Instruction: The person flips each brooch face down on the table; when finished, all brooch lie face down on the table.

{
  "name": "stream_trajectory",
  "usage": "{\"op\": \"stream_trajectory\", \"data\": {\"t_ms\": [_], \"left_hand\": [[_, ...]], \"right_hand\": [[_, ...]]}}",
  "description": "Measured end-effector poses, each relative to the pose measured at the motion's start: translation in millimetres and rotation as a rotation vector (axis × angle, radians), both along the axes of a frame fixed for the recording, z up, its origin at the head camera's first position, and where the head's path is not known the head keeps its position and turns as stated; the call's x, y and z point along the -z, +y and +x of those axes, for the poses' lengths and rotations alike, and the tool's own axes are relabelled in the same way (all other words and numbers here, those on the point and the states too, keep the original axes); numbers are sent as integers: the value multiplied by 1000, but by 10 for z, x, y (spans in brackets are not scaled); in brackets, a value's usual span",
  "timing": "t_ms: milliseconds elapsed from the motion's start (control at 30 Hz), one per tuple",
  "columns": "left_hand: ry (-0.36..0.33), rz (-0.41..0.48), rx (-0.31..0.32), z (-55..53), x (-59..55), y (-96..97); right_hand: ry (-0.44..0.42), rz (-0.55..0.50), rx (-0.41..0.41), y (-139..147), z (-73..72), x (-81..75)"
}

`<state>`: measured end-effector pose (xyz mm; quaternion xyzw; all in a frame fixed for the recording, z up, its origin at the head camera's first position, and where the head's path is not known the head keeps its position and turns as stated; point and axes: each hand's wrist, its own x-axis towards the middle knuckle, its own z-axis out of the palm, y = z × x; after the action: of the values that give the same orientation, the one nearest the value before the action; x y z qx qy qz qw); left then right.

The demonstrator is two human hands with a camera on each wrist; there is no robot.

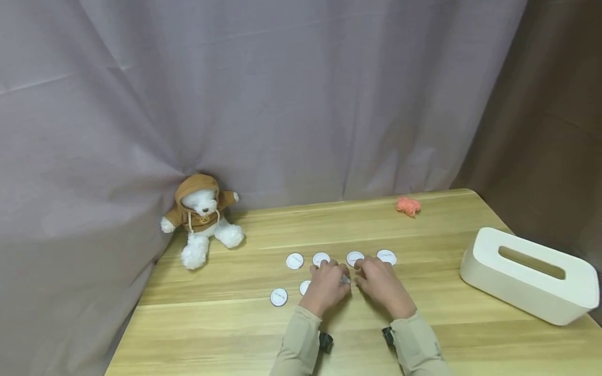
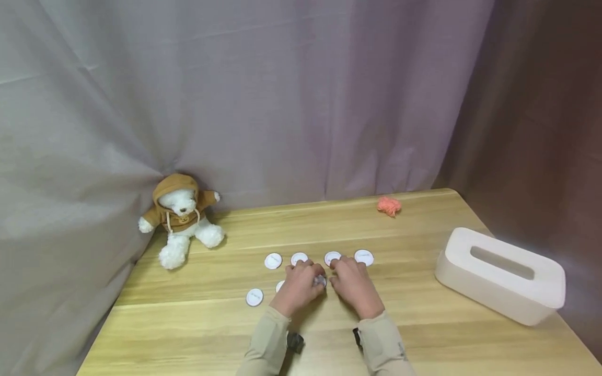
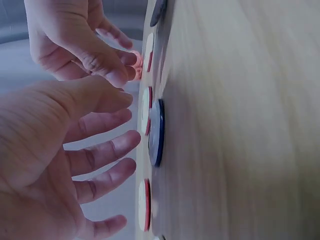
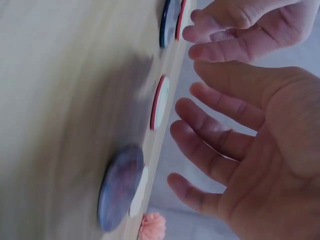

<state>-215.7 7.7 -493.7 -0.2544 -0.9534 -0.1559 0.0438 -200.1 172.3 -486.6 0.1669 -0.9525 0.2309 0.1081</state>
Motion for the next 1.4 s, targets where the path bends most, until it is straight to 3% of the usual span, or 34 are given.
{"op": "stream_trajectory", "data": {"t_ms": [433,700,1100,1400], "left_hand": [[41,-5,98,61,-6,356],[6,-31,134,113,-17,529],[8,-76,152,175,25,605],[18,-58,169,145,36,637]], "right_hand": [[-34,12,68,301,163,-34],[-122,20,121,436,271,-52],[-118,-54,100,515,334,17],[-133,-78,94,547,339,19]]}}
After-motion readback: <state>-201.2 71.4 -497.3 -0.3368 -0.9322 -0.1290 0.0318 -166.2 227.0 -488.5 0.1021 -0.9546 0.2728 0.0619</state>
